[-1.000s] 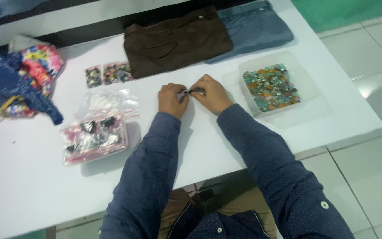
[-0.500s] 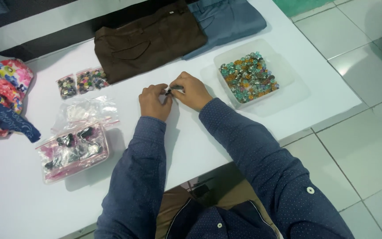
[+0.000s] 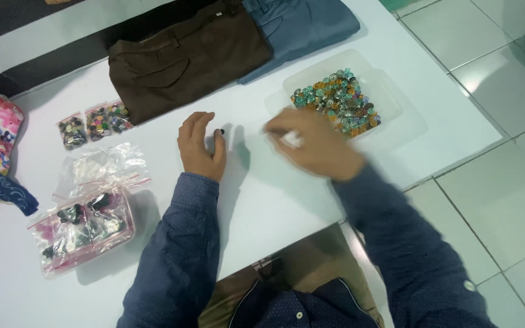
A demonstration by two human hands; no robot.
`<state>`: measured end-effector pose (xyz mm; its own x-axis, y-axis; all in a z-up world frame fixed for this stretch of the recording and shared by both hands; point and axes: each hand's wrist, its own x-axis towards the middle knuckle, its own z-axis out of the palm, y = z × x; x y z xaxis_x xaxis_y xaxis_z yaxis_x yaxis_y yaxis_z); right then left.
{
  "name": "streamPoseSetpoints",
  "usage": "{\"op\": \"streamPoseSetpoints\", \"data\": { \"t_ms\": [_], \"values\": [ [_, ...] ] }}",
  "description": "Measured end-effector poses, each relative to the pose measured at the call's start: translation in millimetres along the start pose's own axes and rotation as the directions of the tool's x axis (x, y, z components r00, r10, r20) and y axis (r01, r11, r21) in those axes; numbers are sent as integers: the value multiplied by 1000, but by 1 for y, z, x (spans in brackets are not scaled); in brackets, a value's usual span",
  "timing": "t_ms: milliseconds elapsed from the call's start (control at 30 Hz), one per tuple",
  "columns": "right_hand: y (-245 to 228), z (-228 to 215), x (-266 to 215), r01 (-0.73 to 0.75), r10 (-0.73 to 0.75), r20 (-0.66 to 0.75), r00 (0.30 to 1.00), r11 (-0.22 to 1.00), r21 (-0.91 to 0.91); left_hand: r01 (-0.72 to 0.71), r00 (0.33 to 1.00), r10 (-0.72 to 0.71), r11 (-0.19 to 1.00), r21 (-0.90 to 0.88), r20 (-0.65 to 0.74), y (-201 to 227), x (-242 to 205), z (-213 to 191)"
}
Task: Sorting and arranging small black buttons from a container of mixed beads on a work table.
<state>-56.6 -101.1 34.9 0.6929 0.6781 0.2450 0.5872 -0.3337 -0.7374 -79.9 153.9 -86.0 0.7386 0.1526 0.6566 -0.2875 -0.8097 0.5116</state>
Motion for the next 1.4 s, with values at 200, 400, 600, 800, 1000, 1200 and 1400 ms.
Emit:
{"op": "streamPoseSetpoints", "data": {
  "t_ms": [200,400,600,800,1000,1200,1400],
  "values": [
    [-6,-92,-19,-496,551,134,824,814,-301,-358,927,371,918,-169,50,74,27,-2],
    [81,-79,-20,-496,607,373,702,792,-356,-525,802,550,835,-165,233,134,31,63],
    [109,-71,0,-448,573,392,719,815,-368,-435,597,177,891,131,783,152,63,68],
    [81,-102,5,-474,565,338,752,821,-318,-308,669,131,945,112,731,149,72,79],
    [45,-125,-3,-503,557,223,800,825,-259,-227,796,243,969,-99,554,131,62,84],
    [64,-119,-4,-408,496,165,852,829,-383,-217,826,252,968,-129,504,106,48,105],
    [109,-84,2,-251,457,308,835,813,-526,-227,847,299,951,-210,439,97,43,114]
  ]
}}
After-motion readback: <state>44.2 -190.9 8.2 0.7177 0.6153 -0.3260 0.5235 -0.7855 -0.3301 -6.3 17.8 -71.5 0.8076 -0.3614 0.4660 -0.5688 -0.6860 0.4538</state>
